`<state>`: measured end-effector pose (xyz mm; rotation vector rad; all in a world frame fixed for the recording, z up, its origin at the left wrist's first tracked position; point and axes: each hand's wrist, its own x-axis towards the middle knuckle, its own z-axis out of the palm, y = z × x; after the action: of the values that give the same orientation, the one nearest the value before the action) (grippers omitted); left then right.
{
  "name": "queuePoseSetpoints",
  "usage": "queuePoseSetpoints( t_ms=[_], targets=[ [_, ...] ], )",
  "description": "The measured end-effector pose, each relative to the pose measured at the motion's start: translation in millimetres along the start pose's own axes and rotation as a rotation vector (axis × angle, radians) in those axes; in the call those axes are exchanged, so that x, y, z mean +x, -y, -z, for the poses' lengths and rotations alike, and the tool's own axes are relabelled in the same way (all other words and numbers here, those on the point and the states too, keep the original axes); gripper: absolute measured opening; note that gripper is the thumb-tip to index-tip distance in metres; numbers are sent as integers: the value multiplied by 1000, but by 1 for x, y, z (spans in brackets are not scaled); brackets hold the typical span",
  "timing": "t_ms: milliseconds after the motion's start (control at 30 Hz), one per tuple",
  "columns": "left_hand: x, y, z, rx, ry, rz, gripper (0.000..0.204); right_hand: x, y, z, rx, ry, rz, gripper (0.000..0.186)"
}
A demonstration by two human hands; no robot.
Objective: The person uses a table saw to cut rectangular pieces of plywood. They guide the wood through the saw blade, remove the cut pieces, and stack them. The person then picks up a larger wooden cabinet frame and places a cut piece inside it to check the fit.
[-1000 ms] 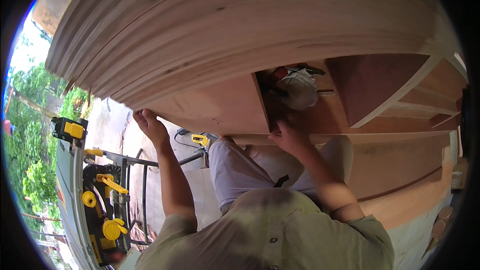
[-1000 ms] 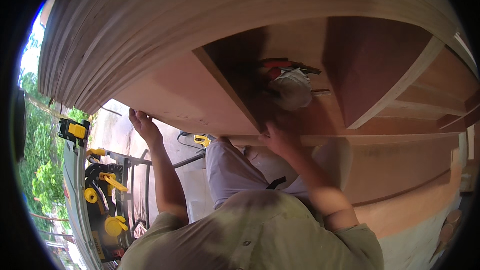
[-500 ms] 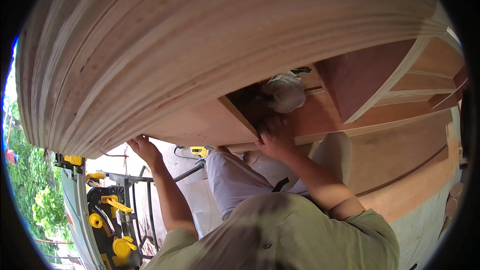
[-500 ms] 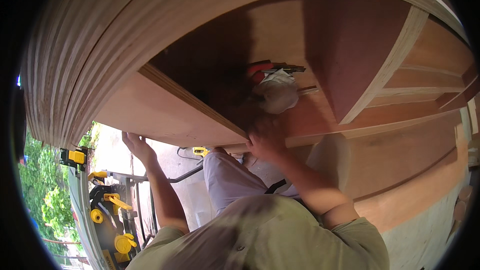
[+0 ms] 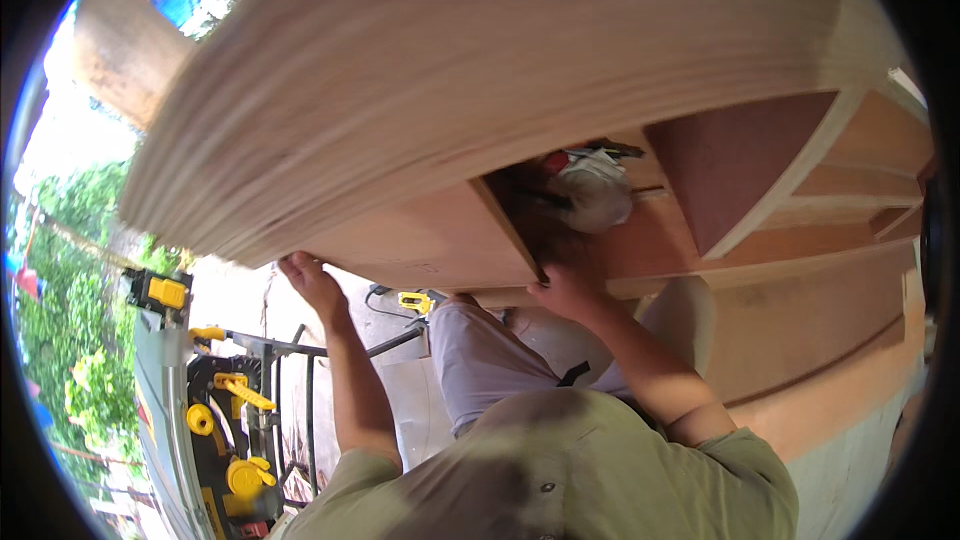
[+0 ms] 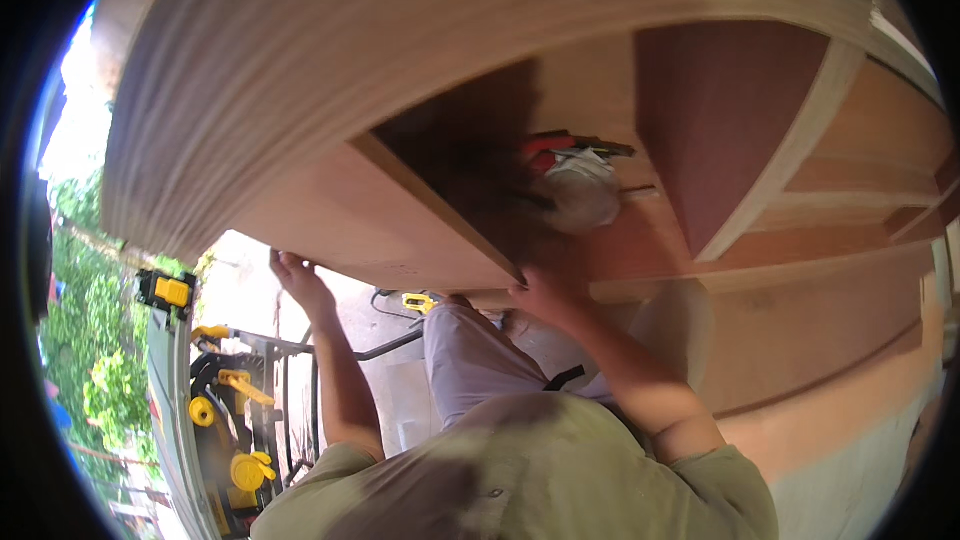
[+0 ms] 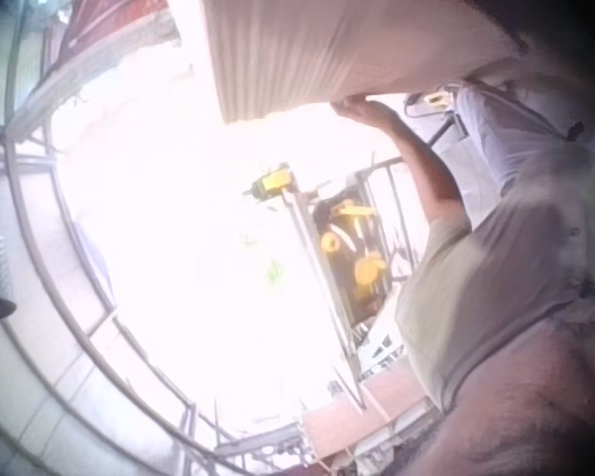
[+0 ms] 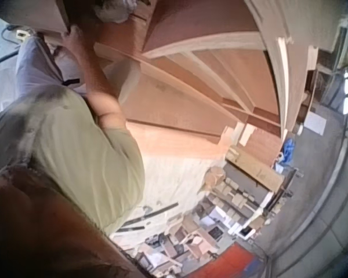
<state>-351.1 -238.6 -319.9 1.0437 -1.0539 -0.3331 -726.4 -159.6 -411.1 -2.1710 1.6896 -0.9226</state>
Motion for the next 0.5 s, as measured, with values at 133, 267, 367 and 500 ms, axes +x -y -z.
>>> queuePoseSetpoints(
  t_ms=[133, 267, 367, 500],
  targets=[
    [3, 4, 3, 24, 59, -34, 43, 12, -5, -2, 297, 248, -152, 44],
    [4, 11, 6, -60, 9, -53, 36, 28, 15, 17, 660, 276, -171, 50],
    [-2, -4, -8, -18, 13, -76, 37, 44, 24, 34, 928, 202, -95, 55],
    [-6, -17, -15, -84, 24, -74, 38, 70, 45, 65, 1104, 71, 154, 66]
  ],
)
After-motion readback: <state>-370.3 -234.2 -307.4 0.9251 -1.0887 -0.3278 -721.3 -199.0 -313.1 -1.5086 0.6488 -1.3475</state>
